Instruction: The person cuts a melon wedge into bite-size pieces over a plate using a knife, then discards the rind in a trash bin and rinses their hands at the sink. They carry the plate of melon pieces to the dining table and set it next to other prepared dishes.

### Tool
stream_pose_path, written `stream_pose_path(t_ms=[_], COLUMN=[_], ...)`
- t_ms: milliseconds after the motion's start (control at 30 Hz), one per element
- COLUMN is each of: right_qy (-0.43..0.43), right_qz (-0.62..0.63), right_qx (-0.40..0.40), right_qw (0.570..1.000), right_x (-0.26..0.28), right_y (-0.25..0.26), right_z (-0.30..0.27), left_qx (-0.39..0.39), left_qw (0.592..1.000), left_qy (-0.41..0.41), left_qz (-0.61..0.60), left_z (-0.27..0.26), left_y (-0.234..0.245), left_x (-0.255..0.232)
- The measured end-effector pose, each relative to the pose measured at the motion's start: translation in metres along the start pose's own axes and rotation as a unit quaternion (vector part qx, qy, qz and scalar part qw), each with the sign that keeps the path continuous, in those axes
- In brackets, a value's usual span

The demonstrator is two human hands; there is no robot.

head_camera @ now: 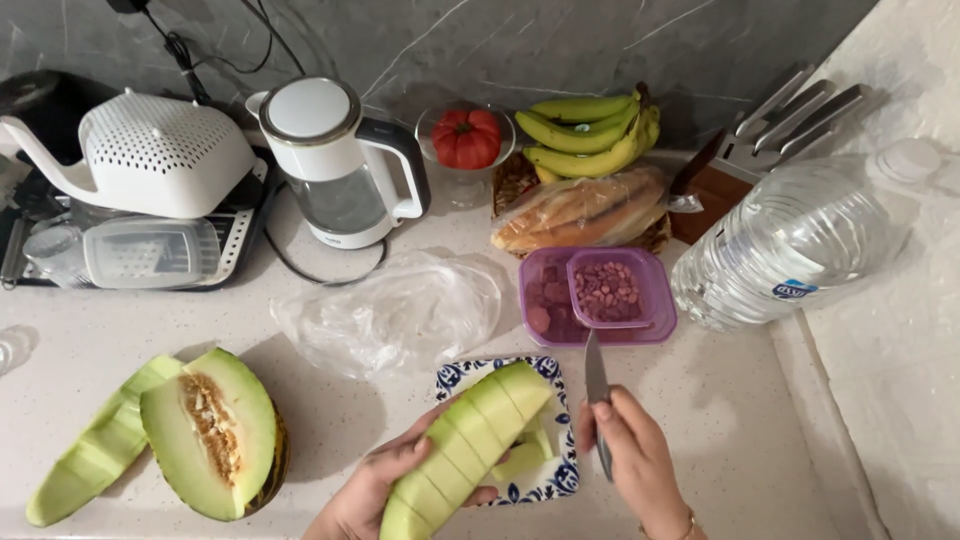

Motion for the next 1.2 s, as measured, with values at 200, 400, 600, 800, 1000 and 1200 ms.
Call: stream_pose_path(t_ms=[200,400,600,800,1000,1200], right_qy=[-0.018,0.088,0.089,-0.001,0.000,-0.121], right_qz=[-0.275,-0.409,-0.413,-0.330,-0.273,-0.238], right_qx=[-0.014,0.012,0.038,0.040,0.064,0.108], right_qw=[0.961,0.908,0.905,0.943,0.960,0.958], right_x=[0.017,0.024,-0.006,-0.015,-0.005,-0.039], right_y=[-0.004,-0.009,-0.012,-0.017,-0.033,-0.059], right_z=[0.002,0.011,0.004,-0.002,-0.010,-0.034], left_qx=[0.001,0.003,-0.002,-0.021,-0.056,-0.118], left_qw=[1.000,0.999,0.999,0.999,0.997,0.992], left_qy=[0.027,0.024,0.016,0.033,0.058,0.039], left_qz=[0.011,0.038,0.037,0.016,0.020,0.035], left_z=[-0.002,-0.004,-0.007,-0.009,-0.008,0.000], left_y=[0.007,0.004,-0.001,0.003,0.010,0.019], left_x=[0.008,0.009,0.012,0.011,0.011,0.018])
Point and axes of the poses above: each hand's wrist, its own z-axis towards the middle knuckle, its own y-axis out of the back of the hand, x = y × z, the point moved 4 cm from there along z, towards the middle knuckle, and after that the axes turned 7 degrees about -z, right-handed, at the moved point
